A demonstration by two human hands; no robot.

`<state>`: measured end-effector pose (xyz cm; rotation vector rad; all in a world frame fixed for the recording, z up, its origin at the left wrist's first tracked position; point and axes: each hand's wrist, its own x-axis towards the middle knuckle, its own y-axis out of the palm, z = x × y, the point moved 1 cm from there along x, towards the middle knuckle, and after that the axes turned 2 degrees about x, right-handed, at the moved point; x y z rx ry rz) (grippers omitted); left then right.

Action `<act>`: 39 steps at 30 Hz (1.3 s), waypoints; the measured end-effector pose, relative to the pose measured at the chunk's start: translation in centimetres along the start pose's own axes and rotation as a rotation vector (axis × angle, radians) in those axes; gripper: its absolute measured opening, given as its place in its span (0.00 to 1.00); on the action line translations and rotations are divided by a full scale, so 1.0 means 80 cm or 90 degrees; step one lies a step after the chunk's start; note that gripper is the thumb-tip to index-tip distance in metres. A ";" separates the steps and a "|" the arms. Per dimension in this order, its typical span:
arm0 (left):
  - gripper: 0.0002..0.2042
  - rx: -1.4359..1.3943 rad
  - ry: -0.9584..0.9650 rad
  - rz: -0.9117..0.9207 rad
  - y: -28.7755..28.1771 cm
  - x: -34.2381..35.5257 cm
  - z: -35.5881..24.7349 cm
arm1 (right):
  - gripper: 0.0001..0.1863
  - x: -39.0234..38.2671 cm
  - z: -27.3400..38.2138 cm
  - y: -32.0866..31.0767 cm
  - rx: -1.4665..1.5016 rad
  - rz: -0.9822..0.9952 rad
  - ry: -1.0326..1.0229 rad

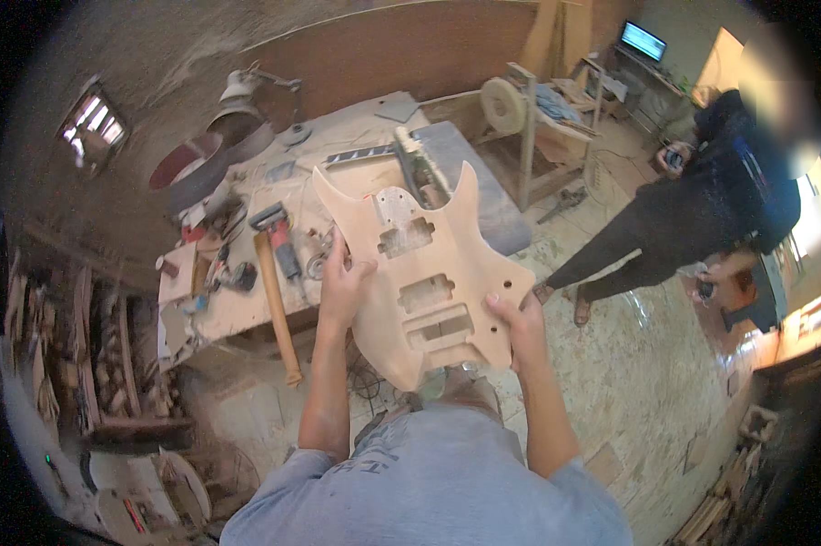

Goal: The person uses a handheld power router to carve cavities into a wooden guitar body following a template and places a black electronic pickup into the routed slots to check the fit.

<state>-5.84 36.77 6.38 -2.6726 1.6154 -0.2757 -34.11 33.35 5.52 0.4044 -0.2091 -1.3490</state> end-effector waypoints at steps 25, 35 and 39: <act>0.35 0.112 -0.070 -0.043 0.191 0.198 0.095 | 0.26 0.289 -0.029 -0.153 0.032 -0.017 0.134; 0.35 0.100 -0.080 -0.014 0.192 0.215 0.111 | 0.29 0.296 -0.022 -0.155 0.043 -0.016 0.128; 0.36 0.092 -0.062 -0.012 0.193 0.210 0.111 | 0.34 0.291 -0.019 -0.152 -0.069 -0.078 0.101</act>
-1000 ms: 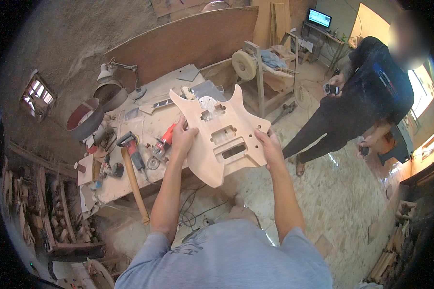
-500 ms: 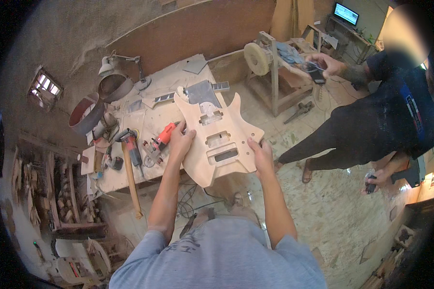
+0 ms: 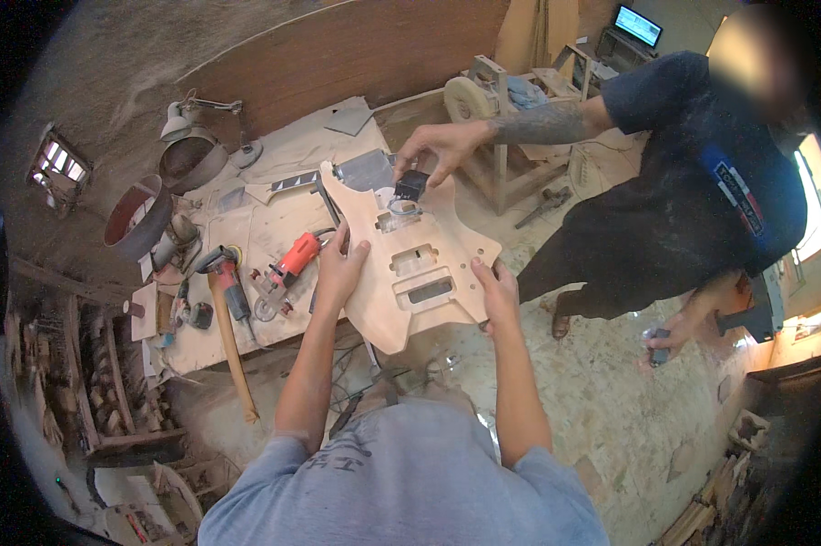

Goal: The person uses a handheld power router to carve cavities into a wooden guitar body following a template and places a black electronic pickup into the routed slots to check the fit.

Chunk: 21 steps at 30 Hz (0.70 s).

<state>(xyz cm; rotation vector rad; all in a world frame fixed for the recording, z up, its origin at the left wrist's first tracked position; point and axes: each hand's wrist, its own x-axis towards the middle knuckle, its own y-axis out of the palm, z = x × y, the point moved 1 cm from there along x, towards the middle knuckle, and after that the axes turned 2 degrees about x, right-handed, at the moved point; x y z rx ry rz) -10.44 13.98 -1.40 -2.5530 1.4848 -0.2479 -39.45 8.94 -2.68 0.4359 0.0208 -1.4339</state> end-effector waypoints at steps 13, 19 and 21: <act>0.25 0.203 0.296 -0.052 -0.013 0.019 -0.015 | 0.16 -0.044 0.097 0.071 -0.467 -0.073 -0.385; 0.30 0.207 0.244 -0.029 0.015 0.032 -0.054 | 0.19 0.021 0.128 0.135 -0.732 0.072 -0.708; 0.31 0.243 0.253 -0.033 0.020 0.038 -0.066 | 0.19 0.040 0.141 0.152 -0.803 0.112 -0.805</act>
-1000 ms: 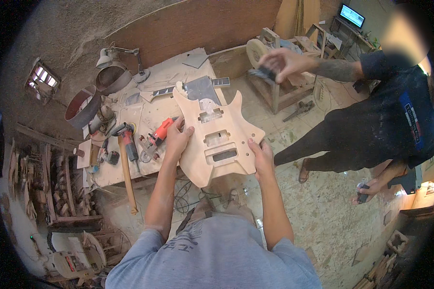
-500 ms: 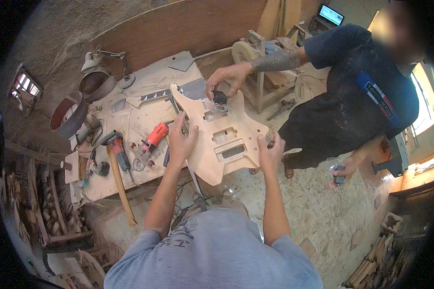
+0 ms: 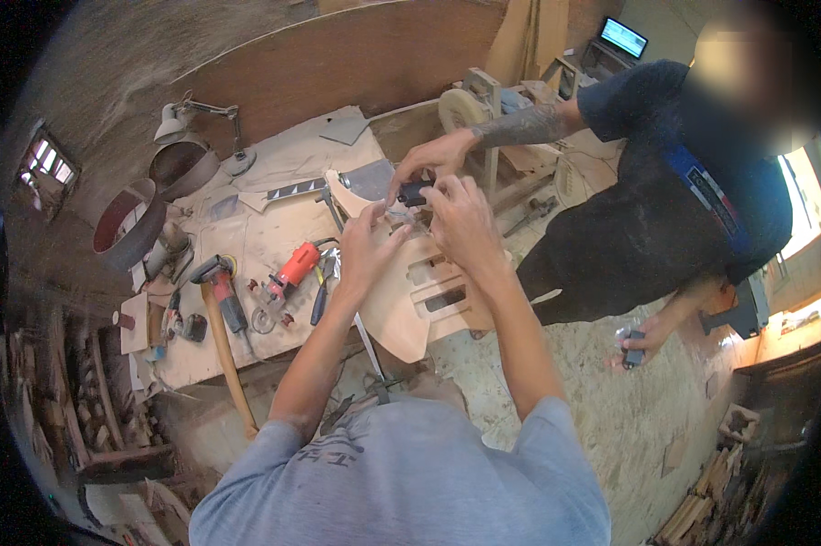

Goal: The person uses a handheld power router to carve cavities into a wooden guitar body following a template and places a black electronic pickup into the routed slots to check the fit.

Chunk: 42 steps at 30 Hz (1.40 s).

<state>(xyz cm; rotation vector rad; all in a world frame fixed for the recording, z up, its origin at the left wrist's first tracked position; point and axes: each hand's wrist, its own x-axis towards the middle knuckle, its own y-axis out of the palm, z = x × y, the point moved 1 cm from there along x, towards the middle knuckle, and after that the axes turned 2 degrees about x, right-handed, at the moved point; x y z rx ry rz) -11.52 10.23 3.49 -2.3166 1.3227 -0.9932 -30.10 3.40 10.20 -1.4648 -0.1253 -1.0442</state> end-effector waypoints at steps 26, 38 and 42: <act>0.04 -0.201 -0.142 0.034 0.025 0.025 0.037 | 0.25 0.037 -0.057 0.059 -0.107 0.392 -0.238; 0.10 -0.119 0.104 0.037 0.005 0.076 0.001 | 0.27 0.026 -0.071 0.021 0.318 0.244 -0.046; 0.09 -0.192 0.074 0.142 0.018 0.077 0.021 | 0.25 0.012 -0.072 0.027 0.498 0.261 0.130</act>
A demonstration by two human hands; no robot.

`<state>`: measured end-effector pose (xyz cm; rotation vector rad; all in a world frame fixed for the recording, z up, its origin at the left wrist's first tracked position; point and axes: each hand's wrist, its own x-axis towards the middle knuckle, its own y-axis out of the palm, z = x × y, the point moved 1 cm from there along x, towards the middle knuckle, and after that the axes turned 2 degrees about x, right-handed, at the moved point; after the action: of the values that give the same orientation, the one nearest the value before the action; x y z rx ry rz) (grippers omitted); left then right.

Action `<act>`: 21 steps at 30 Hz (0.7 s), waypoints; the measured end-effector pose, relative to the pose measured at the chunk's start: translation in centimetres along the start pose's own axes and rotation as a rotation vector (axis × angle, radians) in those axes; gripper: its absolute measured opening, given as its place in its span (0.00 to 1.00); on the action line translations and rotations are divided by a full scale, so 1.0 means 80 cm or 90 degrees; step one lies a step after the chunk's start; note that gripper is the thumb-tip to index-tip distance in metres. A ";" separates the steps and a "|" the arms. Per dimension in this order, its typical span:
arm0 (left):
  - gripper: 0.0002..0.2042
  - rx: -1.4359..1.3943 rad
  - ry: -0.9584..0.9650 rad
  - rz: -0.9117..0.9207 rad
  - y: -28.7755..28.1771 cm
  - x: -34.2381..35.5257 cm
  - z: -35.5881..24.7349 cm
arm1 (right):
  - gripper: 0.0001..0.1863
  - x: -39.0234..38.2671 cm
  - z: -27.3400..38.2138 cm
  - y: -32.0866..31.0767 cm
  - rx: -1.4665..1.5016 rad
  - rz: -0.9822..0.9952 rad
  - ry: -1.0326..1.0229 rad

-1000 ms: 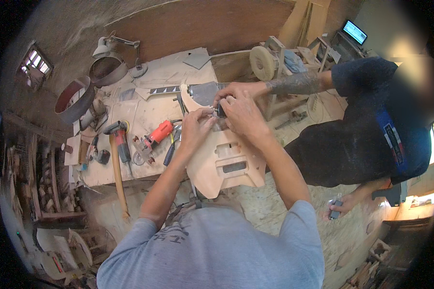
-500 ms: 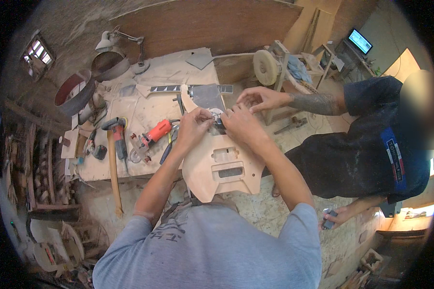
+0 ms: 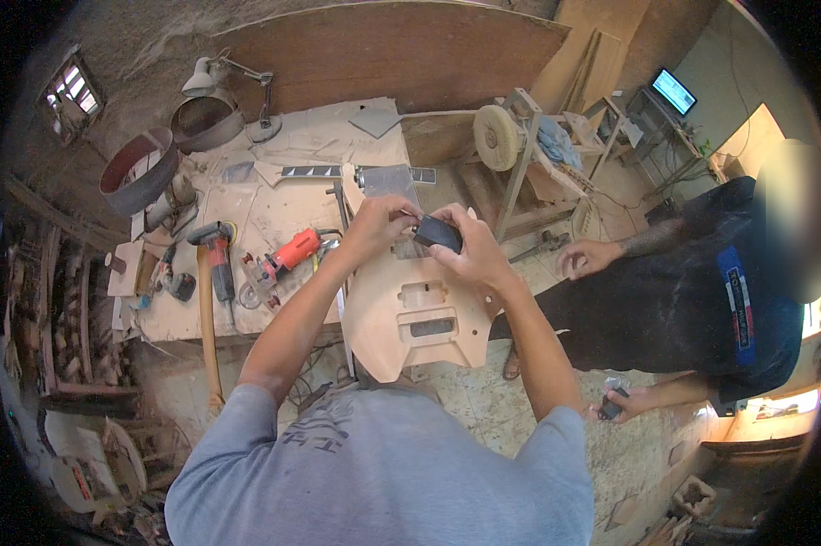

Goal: The person uses a handheld power router to carve cavities into a wooden guitar body following a template and places a black electronic pickup into the routed slots to check the fit.

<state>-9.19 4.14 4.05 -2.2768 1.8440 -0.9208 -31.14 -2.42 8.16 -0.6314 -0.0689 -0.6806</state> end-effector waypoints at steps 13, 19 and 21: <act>0.07 0.322 0.220 0.062 -0.003 0.033 0.029 | 0.23 0.018 -0.015 0.001 -0.095 0.085 0.022; 0.12 0.210 0.095 0.159 -0.011 0.036 0.056 | 0.28 0.008 -0.020 0.009 -0.199 0.146 -0.091; 0.13 0.240 0.123 0.159 -0.015 0.031 0.059 | 0.29 0.009 -0.020 0.014 -0.207 0.173 -0.064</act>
<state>-5.62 0.81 1.69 -1.7480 1.7832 -1.3463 -30.13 -3.01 6.48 -0.9675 0.0351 -0.3989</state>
